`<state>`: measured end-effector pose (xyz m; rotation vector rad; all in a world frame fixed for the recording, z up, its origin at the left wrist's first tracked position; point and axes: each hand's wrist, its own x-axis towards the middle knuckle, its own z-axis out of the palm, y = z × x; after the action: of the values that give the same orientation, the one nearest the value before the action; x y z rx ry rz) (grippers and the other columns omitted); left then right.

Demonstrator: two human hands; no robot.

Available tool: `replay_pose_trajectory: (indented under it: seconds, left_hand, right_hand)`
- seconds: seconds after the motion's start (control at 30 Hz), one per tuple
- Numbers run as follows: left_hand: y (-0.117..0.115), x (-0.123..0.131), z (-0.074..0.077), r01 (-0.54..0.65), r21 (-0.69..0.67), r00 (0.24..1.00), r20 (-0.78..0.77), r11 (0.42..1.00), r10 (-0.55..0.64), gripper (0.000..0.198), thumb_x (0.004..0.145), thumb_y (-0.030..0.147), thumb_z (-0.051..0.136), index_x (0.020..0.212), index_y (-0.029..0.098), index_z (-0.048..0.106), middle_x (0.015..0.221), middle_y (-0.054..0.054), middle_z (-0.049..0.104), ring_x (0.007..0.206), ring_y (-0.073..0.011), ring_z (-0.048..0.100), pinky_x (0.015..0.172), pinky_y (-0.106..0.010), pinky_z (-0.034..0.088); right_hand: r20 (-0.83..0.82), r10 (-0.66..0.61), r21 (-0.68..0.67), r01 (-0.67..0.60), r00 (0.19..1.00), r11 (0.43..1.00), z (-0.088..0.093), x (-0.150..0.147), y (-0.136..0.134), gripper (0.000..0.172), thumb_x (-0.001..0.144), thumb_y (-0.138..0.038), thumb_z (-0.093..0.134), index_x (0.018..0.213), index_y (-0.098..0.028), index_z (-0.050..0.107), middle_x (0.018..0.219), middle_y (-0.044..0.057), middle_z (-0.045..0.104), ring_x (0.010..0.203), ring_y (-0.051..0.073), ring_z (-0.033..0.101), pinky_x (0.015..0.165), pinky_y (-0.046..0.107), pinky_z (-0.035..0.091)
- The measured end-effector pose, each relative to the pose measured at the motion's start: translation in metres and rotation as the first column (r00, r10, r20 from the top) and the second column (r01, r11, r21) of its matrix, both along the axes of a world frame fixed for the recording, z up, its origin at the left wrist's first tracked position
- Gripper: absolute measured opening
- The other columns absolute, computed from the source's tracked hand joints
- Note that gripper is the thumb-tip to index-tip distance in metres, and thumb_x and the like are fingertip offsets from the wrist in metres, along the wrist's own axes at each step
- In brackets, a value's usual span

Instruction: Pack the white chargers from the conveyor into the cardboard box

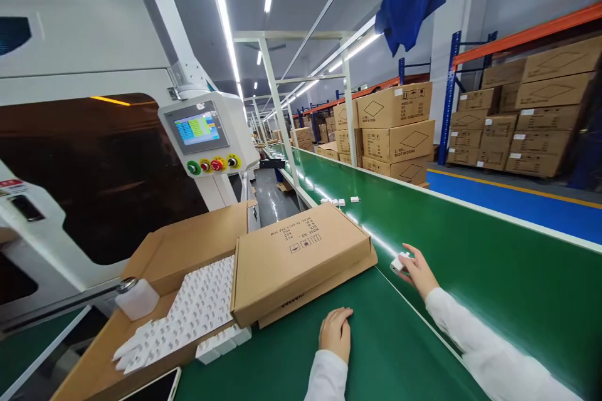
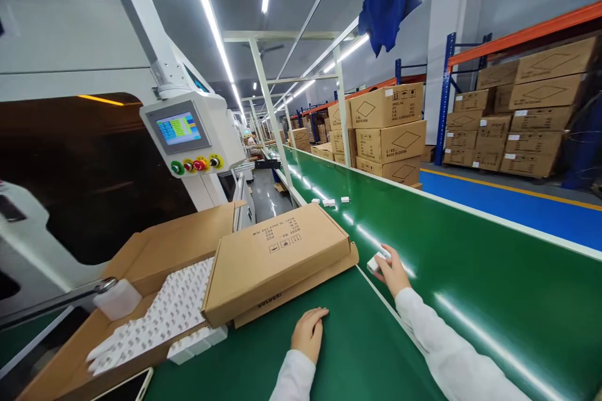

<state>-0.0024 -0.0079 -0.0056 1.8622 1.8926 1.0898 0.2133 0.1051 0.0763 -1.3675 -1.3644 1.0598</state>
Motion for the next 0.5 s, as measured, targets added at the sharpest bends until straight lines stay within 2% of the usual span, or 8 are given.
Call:
replay_pose_trajectory:
  seconds: [0.1,0.13,0.17,0.2,0.27,0.33,0.4,0.5]
  left_hand:
    - [-0.001,0.002,0.003,-0.017,0.013,1.0,0.015,1.0,0.017,0.039,0.075,0.011,0.035,0.093,0.023,0.067,0.099,-0.003,0.066,0.098,-0.0198,0.057,0.089,-0.039,0.045]
    - [-0.001,0.002,0.004,-0.007,0.01,1.0,0.019,1.0,0.007,0.039,0.075,0.01,0.035,0.093,0.023,0.066,0.099,-0.003,0.066,0.098,-0.0196,0.057,0.089,-0.038,0.045]
    - [-0.002,0.002,0.005,0.004,0.006,1.0,0.024,1.0,-0.004,0.038,0.074,0.01,0.035,0.094,0.023,0.066,0.1,-0.003,0.066,0.099,-0.0194,0.056,0.089,-0.039,0.044]
    - [-0.002,0.002,0.005,0.015,0.004,0.999,0.03,1.0,-0.015,0.038,0.074,0.01,0.036,0.094,0.023,0.066,0.1,-0.002,0.066,0.099,-0.0193,0.056,0.09,-0.039,0.044]
    - [-0.002,0.0,0.005,0.032,0.005,0.999,0.04,0.999,-0.032,0.038,0.074,0.01,0.036,0.095,0.022,0.066,0.101,-0.002,0.066,0.1,-0.0191,0.056,0.09,-0.039,0.043]
    - [-0.001,-0.002,0.003,0.044,0.009,0.998,0.045,0.999,-0.044,0.038,0.074,0.011,0.037,0.095,0.022,0.066,0.101,-0.002,0.065,0.1,-0.0188,0.056,0.091,-0.039,0.043]
    - [0.0,-0.004,0.0,0.054,0.011,0.998,0.041,0.998,-0.054,0.037,0.075,0.012,0.037,0.095,0.023,0.066,0.102,-0.001,0.065,0.101,-0.0187,0.055,0.091,-0.039,0.043]
    - [0.001,-0.005,-0.003,0.068,0.017,0.997,0.025,0.998,-0.069,0.036,0.075,0.011,0.039,0.094,0.024,0.066,0.102,-0.001,0.065,0.101,-0.019,0.056,0.091,-0.039,0.044]
  right_hand:
    - [-0.265,0.175,-0.059,-0.197,0.948,0.979,0.03,-0.009,-0.056,0.035,0.085,-0.039,0.034,0.115,-0.02,0.041,0.09,0.003,0.062,0.089,0.016,0.062,0.084,0.028,0.05]
    - [-0.496,0.2,-0.121,-0.296,0.845,0.947,0.039,-0.011,-0.077,0.034,0.083,-0.038,0.042,0.111,-0.018,0.044,0.091,0.005,0.063,0.092,0.018,0.061,0.087,0.028,0.048]
    - [-0.65,0.169,-0.188,-0.372,0.741,0.909,0.047,-0.012,-0.098,0.034,0.079,-0.035,0.05,0.108,-0.017,0.046,0.091,0.006,0.064,0.094,0.02,0.06,0.087,0.028,0.048]
    - [-0.73,0.126,-0.232,-0.417,0.671,0.879,0.055,-0.013,-0.118,0.036,0.078,-0.032,0.054,0.109,-0.016,0.046,0.093,0.007,0.064,0.097,0.022,0.059,0.087,0.027,0.048]
    - [-0.816,0.031,-0.304,-0.475,0.578,0.826,0.065,-0.013,-0.151,0.038,0.076,-0.029,0.058,0.109,-0.013,0.046,0.097,0.01,0.065,0.099,0.025,0.057,0.085,0.027,0.048]
    - [-0.844,-0.038,-0.347,-0.492,0.535,0.799,0.069,-0.012,-0.173,0.038,0.077,-0.029,0.057,0.11,-0.011,0.046,0.098,0.013,0.064,0.1,0.027,0.057,0.084,0.027,0.05]
    - [-0.858,-0.077,-0.368,-0.504,0.508,0.782,0.068,-0.011,-0.185,0.037,0.079,-0.03,0.055,0.109,-0.011,0.048,0.098,0.013,0.065,0.098,0.027,0.058,0.081,0.026,0.051]
    - [-0.881,-0.071,-0.354,-0.553,0.468,0.754,0.065,-0.01,-0.195,0.031,0.08,-0.032,0.054,0.105,-0.013,0.051,0.096,0.01,0.065,0.094,0.025,0.06,0.078,0.025,0.051]
